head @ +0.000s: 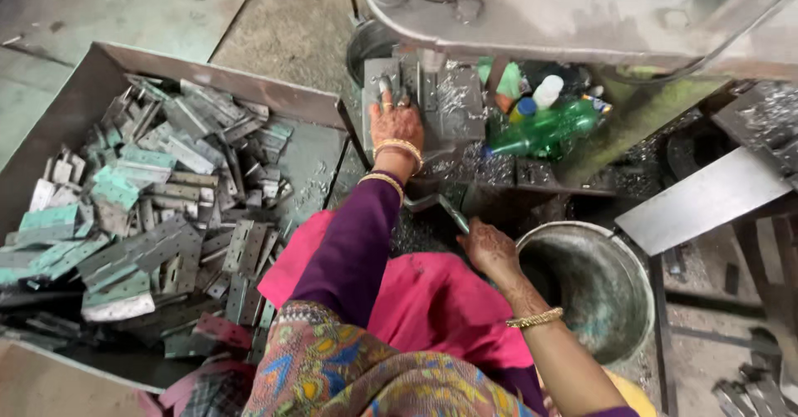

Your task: The person picks up a metal bracket from a bin, places it under a pressing machine, and uses a lever to punch holes into the metal piece repeatedly.

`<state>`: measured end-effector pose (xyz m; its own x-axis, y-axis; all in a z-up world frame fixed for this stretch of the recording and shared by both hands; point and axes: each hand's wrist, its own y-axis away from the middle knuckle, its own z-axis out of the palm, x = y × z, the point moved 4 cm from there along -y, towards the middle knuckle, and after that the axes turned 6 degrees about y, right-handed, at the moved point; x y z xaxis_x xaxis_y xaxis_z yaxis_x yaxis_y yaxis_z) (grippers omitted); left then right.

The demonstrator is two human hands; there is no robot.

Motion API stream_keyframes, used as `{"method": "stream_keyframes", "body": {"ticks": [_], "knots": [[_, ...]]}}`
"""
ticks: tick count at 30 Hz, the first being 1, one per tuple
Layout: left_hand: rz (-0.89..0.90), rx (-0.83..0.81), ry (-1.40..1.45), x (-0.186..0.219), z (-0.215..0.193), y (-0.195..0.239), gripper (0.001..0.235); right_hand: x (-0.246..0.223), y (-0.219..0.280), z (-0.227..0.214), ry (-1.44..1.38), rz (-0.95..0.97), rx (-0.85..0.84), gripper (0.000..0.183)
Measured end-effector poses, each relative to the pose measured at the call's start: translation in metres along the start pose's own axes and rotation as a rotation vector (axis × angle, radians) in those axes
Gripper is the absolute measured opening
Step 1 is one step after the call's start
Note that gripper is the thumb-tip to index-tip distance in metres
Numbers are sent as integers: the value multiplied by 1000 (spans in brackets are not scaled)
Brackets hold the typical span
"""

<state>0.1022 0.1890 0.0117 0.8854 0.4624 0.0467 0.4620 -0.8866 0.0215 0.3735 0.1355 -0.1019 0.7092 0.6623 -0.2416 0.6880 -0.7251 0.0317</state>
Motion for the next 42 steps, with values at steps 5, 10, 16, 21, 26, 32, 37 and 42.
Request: {"method": "stream_keyframes", "body": {"ticks": [5,10,16,21,26,32,37,42], "knots": [[-4,97,9,9,9,-28,36,-3,-22,-20,86,-13,56,39],[0,170,8,1,0,-34,38,-8,24,7,-148,185,-67,37],[94,198,70,8,-3,28,48,-44,-19,-100,-71,131,133,47],[405,311,197,-9,5,113,30,-72,-20,-142,-24,179,135,47],[270,391,135,42,-41,72,28,-68,-25,-140,-27,201,70,40],[-23,132,40,45,-28,44,29,-61,-29,-132,36,219,-73,37],[156,244,88,16,-12,97,39,-72,-37,-135,94,137,-171,41],[52,96,57,20,-11,58,38,-63,-48,-119,151,98,-199,38]]}}
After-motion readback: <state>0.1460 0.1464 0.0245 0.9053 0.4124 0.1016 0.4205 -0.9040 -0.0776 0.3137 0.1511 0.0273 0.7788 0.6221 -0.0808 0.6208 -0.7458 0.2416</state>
